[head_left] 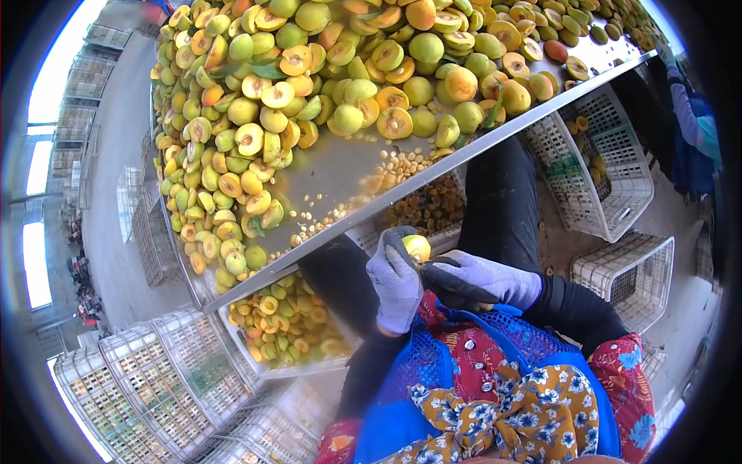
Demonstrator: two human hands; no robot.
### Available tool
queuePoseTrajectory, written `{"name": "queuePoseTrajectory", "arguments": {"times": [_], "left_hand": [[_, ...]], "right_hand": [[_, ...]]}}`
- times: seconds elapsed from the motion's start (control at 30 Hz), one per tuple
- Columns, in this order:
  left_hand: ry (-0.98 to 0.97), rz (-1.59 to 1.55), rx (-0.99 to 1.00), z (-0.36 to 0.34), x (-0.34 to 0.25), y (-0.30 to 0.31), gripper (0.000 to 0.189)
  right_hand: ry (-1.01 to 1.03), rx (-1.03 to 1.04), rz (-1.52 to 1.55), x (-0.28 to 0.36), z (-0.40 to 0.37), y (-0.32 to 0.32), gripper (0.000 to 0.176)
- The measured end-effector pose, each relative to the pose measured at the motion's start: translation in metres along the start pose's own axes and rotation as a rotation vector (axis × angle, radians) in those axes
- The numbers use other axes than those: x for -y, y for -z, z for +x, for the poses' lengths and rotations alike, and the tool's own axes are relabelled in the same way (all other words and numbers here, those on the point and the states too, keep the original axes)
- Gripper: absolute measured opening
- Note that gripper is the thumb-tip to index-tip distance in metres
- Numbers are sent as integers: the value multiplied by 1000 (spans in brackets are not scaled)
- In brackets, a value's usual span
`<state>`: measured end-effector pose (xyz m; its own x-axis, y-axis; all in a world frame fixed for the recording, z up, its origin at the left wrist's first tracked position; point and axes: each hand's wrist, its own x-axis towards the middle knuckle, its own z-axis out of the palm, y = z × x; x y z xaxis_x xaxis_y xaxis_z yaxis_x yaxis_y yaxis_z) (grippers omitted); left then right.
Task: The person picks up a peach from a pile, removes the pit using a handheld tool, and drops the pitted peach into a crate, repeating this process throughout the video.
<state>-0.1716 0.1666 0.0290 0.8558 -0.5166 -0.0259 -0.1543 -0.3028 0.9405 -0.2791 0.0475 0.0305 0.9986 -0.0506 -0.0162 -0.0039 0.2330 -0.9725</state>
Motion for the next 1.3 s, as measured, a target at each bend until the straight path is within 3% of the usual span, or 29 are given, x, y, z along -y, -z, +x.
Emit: {"name": "queuePoseTrajectory", "arguments": {"times": [0.07, 0.13, 0.2, 0.27, 0.3, 0.4, 0.5, 0.6, 0.63, 0.7, 0.73, 0.77, 0.83, 0.93, 1.03, 1.13, 1.3], "left_hand": [[7, -3, 103, 5, -2, 3, 43], [-63, -46, 224, 13, -8, 6, 41], [-32, -164, 332, 21, -5, 5, 40], [112, -354, 436, 24, 11, 2, 40], [-89, -102, 399, 24, 10, 1, 40], [-4, -111, 446, 32, 26, -5, 40], [81, -75, 452, 27, 11, -6, 35], [-50, 53, 382, 23, 21, -13, 40], [91, -94, 419, 23, 23, -12, 39], [-305, 44, 405, 27, 41, -13, 40], [-328, 50, 410, 26, 47, -14, 41], [-350, 57, 416, 25, 52, -15, 42], [-44, -74, 439, 21, 48, -17, 47], [400, -349, 376, 21, 56, -26, 53], [215, -82, 345, 19, 42, -21, 59], [412, -224, 415, 22, 58, -18, 62], [480, -315, 512, 26, 43, -13, 68]], "right_hand": [[-807, 16, 1038, 21, -5, 5, 32], [-866, 213, 1574, -7, -4, 10, 39], [-802, 346, 1871, -16, -8, 9, 43], [-780, 361, 1867, -24, -11, 9, 42], [-769, 368, 1866, -26, -12, 9, 42], [-814, 275, 1741, -24, -13, 12, 41], [-835, 285, 1807, -24, -14, 14, 40], [-777, 52, 1314, -7, -15, 9, 41], [-834, 40, 1344, -9, -15, 10, 40], [-864, 212, 1719, -25, -16, 13, 40], [-872, 304, 1903, -32, -16, 14, 41], [-835, 295, 1864, -36, -17, 13, 41], [-770, 280, 1785, -38, -18, 10, 42], [-780, -171, 1071, -8, -13, 3, 41], [-834, -198, 1042, 15, -10, 4, 36], [-859, -172, 973, 16, -9, 10, 36], [-791, -97, 716, 11, -12, 16, 41]]}}
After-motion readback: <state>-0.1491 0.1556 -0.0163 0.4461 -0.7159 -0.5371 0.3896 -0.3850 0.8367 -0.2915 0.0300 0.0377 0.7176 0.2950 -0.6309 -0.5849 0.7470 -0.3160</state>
